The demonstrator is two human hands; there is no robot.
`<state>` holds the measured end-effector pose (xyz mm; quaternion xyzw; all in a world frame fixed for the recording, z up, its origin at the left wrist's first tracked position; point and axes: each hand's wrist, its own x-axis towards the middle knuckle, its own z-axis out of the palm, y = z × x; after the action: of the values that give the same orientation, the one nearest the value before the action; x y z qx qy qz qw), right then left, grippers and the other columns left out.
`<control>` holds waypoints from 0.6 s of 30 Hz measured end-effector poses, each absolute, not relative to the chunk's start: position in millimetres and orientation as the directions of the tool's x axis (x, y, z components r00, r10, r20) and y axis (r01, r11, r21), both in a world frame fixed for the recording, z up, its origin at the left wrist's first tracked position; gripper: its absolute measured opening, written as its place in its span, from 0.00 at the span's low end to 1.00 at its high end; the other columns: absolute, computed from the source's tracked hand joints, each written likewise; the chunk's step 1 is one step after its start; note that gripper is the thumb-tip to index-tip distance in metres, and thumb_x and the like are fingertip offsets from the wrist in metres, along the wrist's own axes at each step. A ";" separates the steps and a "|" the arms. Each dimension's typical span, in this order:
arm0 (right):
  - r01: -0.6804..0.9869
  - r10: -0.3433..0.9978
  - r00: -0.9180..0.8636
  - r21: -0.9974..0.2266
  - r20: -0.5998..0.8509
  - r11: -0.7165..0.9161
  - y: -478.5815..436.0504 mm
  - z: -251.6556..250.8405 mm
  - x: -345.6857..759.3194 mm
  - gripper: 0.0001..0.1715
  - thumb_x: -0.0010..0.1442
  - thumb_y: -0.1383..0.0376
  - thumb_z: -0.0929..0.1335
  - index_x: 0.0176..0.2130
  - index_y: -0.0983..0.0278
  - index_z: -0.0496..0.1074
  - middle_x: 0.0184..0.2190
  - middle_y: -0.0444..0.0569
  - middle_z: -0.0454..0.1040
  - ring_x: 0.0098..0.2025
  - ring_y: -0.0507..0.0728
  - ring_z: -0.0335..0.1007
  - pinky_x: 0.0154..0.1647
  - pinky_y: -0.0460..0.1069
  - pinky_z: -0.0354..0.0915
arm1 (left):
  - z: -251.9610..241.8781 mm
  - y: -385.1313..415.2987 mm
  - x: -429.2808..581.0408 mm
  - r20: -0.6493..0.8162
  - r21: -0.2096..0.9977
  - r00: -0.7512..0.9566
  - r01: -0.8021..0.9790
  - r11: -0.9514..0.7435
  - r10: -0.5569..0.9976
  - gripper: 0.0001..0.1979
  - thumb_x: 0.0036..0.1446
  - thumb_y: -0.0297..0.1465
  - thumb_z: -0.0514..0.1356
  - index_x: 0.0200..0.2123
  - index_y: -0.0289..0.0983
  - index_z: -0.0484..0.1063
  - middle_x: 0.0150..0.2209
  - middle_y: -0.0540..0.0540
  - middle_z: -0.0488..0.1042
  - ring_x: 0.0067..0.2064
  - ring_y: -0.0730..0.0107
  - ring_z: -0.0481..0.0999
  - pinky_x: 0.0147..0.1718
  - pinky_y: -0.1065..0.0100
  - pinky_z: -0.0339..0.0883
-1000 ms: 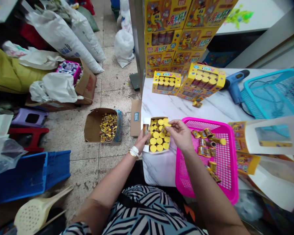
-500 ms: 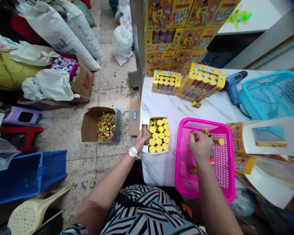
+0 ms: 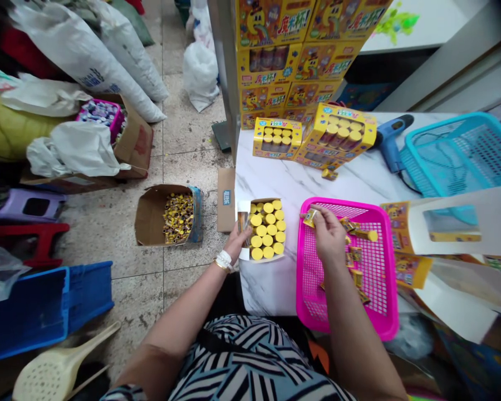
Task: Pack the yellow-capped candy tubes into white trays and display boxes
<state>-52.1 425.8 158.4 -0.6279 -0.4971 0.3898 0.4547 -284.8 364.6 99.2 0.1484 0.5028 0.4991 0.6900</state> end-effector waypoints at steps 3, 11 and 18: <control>0.506 0.997 0.070 -0.863 0.030 -0.009 435.5 170.4 -60.7 0.24 0.65 0.52 0.62 0.52 0.62 0.75 0.45 0.53 0.75 0.49 0.60 0.72 0.56 0.61 0.66 | 97.7 364.7 -285.6 -0.528 0.723 -0.007 -0.528 0.445 0.849 0.37 0.51 0.45 0.69 0.61 0.40 0.64 0.58 0.39 0.74 0.60 0.44 0.72 0.61 0.46 0.64; 0.472 0.995 0.094 -0.881 0.046 -0.004 442.2 174.5 -88.3 0.27 0.56 0.55 0.72 0.52 0.62 0.70 0.41 0.50 0.75 0.40 0.58 0.73 0.44 0.55 0.72 | 93.2 364.5 -288.0 -0.521 0.728 -0.008 -0.527 0.440 0.853 0.40 0.49 0.45 0.70 0.62 0.39 0.62 0.61 0.37 0.71 0.62 0.45 0.69 0.62 0.47 0.61; 0.657 0.947 -0.249 -0.683 0.202 0.318 440.9 174.4 -151.9 0.19 0.58 0.67 0.66 0.50 0.61 0.73 0.45 0.54 0.73 0.49 0.61 0.70 0.54 0.57 0.68 | 94.7 363.7 -288.8 -0.523 0.712 0.015 -0.543 0.446 0.852 0.39 0.50 0.45 0.70 0.62 0.38 0.62 0.59 0.37 0.73 0.60 0.46 0.71 0.61 0.47 0.61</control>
<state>-151.9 440.9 174.4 -0.5328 -0.7531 0.2392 0.3030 -288.8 363.7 94.7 0.1579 0.4903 0.5022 0.6946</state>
